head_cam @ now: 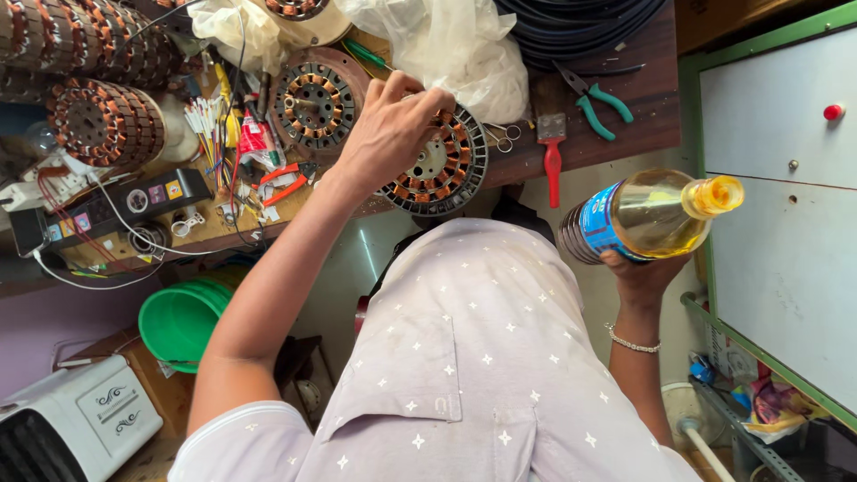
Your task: The person pours a yellow liquid from a plastic bottle onto the copper windings of a motor stator, rotating the stator to coat all sides. They then place the stator into a metal housing and continue pouring the liquid into the assembly.
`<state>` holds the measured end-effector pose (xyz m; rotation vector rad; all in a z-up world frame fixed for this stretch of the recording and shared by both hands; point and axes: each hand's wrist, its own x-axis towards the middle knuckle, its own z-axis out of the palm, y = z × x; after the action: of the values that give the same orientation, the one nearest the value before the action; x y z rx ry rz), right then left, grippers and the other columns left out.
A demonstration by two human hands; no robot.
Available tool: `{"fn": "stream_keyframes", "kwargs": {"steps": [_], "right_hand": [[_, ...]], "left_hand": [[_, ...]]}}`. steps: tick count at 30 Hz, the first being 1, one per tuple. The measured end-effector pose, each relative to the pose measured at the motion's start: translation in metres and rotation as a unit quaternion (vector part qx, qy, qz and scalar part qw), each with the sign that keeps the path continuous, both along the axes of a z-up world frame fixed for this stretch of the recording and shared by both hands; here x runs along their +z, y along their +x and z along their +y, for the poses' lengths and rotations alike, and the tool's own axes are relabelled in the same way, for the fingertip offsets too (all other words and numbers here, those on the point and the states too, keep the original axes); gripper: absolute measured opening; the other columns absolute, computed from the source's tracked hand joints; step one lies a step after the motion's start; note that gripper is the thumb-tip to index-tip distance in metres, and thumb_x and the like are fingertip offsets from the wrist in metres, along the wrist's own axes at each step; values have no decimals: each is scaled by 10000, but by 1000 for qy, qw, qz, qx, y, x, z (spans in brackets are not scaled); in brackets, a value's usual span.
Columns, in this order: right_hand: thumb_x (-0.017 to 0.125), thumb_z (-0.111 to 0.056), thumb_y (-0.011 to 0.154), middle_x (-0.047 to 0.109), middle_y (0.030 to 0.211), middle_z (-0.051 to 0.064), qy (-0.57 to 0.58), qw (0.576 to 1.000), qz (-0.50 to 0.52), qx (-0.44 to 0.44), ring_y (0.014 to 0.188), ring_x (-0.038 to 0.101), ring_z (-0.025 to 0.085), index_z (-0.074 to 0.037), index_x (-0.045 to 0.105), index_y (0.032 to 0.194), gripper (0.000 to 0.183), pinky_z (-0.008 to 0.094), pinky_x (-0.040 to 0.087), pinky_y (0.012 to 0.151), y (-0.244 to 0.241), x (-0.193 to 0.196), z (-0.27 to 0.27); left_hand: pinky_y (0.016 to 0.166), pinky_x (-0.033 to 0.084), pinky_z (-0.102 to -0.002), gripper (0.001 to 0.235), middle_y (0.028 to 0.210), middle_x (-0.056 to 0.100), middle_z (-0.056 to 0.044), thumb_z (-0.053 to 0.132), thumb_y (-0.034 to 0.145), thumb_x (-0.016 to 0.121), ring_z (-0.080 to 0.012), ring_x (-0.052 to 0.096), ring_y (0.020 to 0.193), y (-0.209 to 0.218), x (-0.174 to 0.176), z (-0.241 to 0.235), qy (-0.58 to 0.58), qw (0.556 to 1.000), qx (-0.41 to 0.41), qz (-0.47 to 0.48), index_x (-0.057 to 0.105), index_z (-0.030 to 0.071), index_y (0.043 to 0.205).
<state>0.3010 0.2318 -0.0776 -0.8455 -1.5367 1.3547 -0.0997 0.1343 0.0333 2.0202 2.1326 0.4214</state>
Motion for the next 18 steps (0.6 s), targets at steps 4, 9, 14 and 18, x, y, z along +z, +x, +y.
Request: {"fn": "stream_keyframes", "kwargs": {"steps": [4, 9, 14, 18], "right_hand": [[955, -546, 759, 485, 1513, 65, -15, 999, 19, -37, 1371, 514, 180, -43, 291, 1599, 1183, 376, 451, 1249, -3, 3, -5], [977, -508, 758, 510, 1455, 61, -53, 994, 66, -73, 1335, 534, 174, -29, 346, 1582, 1144, 371, 454, 1222, -8, 9, -18], [963, -485, 764, 546, 1409, 71, -75, 990, 66, -104, 1254, 546, 168, 11, 432, 1512, 1042, 347, 445, 1141, -11, 14, -29], [944, -522, 796, 522, 1446, 67, -63, 986, 86, -127, 1339, 541, 178, -9, 399, 1558, 1069, 366, 442, 1215, -16, 17, -34]], "left_hand": [[1029, 403, -374, 421, 1212, 719, 54, 112, 982, 679, -190, 524, 1118, -1, 6, -7, 70, 989, -85, 95, 563, 167, 1382], [1000, 417, -383, 466, 1217, 713, 2, 107, 946, 662, -231, 529, 1099, 2, 14, -8, 53, 986, -128, 92, 550, 178, 1394], [977, 410, -402, 673, 1266, 720, -14, 155, 977, 647, -251, 544, 1124, -13, 22, 11, 48, 977, -197, 70, 389, 251, 1591], [998, 416, -374, 846, 1198, 749, 41, 13, 917, 599, -184, 571, 1131, -19, 24, 22, -58, 960, -260, 87, 303, 340, 1639]]}}
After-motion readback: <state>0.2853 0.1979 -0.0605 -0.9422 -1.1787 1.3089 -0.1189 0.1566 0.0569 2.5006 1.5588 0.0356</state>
